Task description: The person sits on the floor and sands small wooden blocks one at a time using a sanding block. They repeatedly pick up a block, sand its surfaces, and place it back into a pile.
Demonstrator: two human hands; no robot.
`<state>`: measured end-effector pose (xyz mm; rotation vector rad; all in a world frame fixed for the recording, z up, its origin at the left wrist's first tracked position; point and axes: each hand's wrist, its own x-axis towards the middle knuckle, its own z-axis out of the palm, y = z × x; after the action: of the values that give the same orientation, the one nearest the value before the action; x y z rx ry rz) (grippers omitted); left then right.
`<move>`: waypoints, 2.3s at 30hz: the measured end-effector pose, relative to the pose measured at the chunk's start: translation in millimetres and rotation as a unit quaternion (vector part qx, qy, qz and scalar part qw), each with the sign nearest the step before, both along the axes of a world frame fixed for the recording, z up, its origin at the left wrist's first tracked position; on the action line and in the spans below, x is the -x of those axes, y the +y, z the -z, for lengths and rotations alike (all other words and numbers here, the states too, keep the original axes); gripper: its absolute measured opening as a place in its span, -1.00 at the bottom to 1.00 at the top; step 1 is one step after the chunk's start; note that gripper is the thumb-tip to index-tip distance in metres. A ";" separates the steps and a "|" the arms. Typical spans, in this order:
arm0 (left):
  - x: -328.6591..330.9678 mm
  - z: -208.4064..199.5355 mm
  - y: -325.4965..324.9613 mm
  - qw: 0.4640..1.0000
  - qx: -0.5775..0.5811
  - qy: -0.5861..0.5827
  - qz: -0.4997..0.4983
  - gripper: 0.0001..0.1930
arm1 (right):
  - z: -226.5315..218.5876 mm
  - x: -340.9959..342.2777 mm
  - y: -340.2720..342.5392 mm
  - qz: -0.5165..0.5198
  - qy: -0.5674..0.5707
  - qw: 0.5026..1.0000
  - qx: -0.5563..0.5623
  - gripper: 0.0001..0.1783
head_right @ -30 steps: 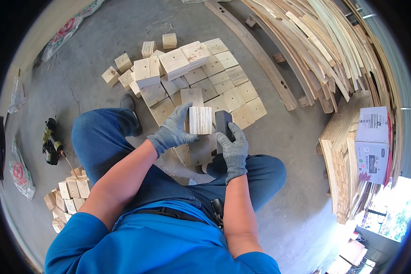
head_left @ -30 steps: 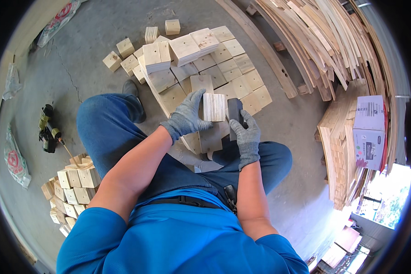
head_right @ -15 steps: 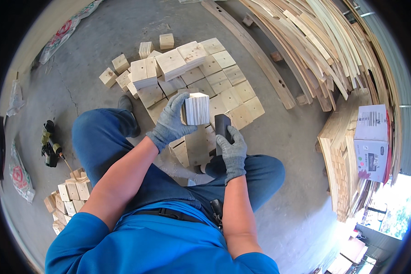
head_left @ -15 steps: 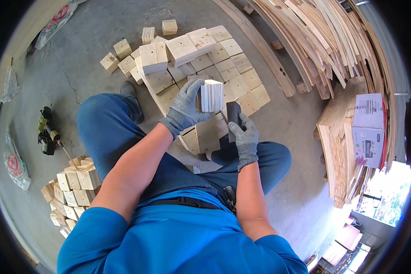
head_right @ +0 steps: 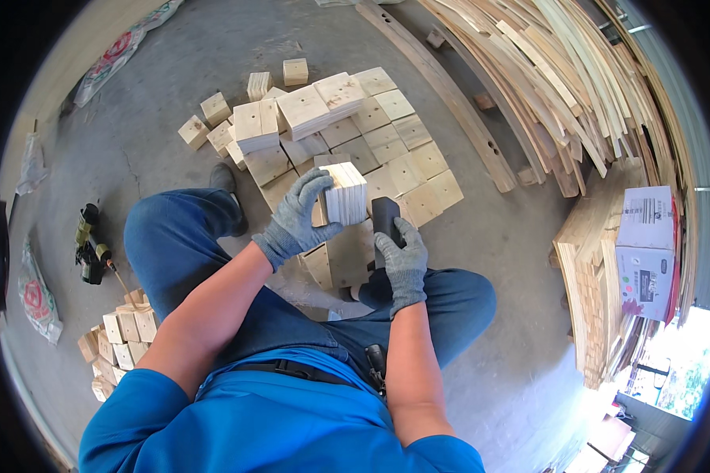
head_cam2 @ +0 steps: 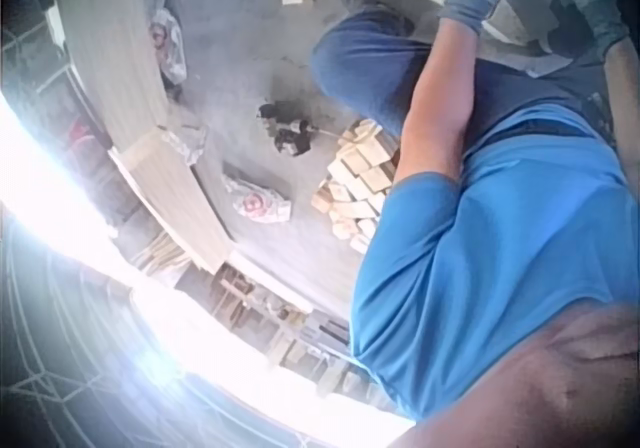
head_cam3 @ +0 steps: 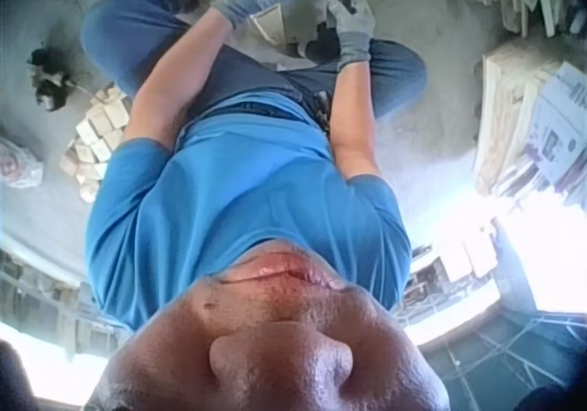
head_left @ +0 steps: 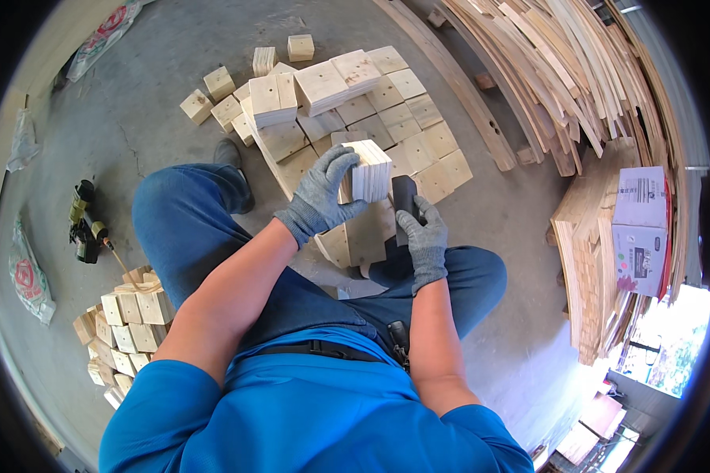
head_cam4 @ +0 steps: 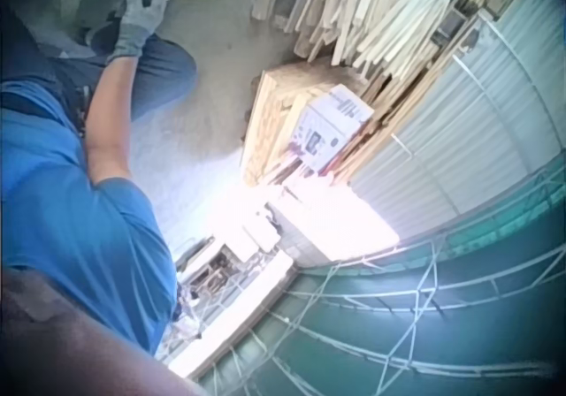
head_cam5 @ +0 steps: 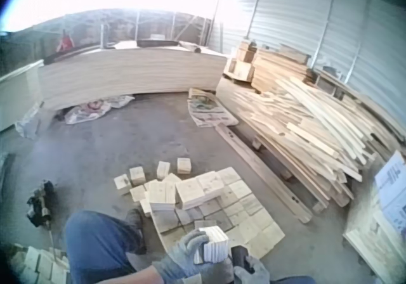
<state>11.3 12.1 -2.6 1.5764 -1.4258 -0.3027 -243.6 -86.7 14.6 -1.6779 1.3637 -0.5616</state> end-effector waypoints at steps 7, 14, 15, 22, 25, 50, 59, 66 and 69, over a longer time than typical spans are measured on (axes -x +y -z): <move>6.9 -11.6 3.5 0.998 0.052 -0.042 0.014 -0.43 | -3.1 -6.9 0.9 -0.001 0.003 1.000 -0.019 -0.32; 8.7 -11.8 5.4 0.996 0.067 -0.046 0.037 -0.49 | -2.6 -3.4 1.5 0.004 0.015 1.000 -0.017 -0.32; 9.0 -10.8 7.2 0.996 0.063 -0.051 0.047 -0.49 | -4.1 -3.8 2.0 0.001 0.022 1.000 -0.010 -0.32; 15.6 -12.4 16.5 0.994 0.043 -0.085 0.060 -0.41 | -4.6 -6.9 1.9 -0.003 0.014 1.000 -0.001 -0.31; 17.5 -14.0 21.3 0.997 0.016 -0.065 0.044 -0.23 | -9.7 -10.4 3.9 0.000 0.008 1.000 -0.006 -0.31; 7.4 18.9 4.1 0.981 -0.171 0.086 0.026 0.27 | -56.3 -50.9 44.9 -0.216 0.098 0.923 0.301 -0.28; 7.8 14.9 3.2 0.984 -0.158 0.074 0.028 0.16 | -48.8 -73.1 34.8 -0.207 0.188 0.903 0.326 -0.29; 10.6 21.6 1.0 0.980 -0.135 0.147 0.018 0.16 | -53.1 -95.4 14.1 -0.192 0.205 0.912 0.297 -0.32; 11.6 21.1 1.9 0.980 -0.141 0.138 0.019 0.15 | -49.8 -87.8 17.7 -0.193 0.209 0.908 0.308 -0.30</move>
<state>-0.4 14.0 -23.7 1.6568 -1.2363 -0.7440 -155.8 -69.0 64.4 -2.6347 1.1402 -0.4355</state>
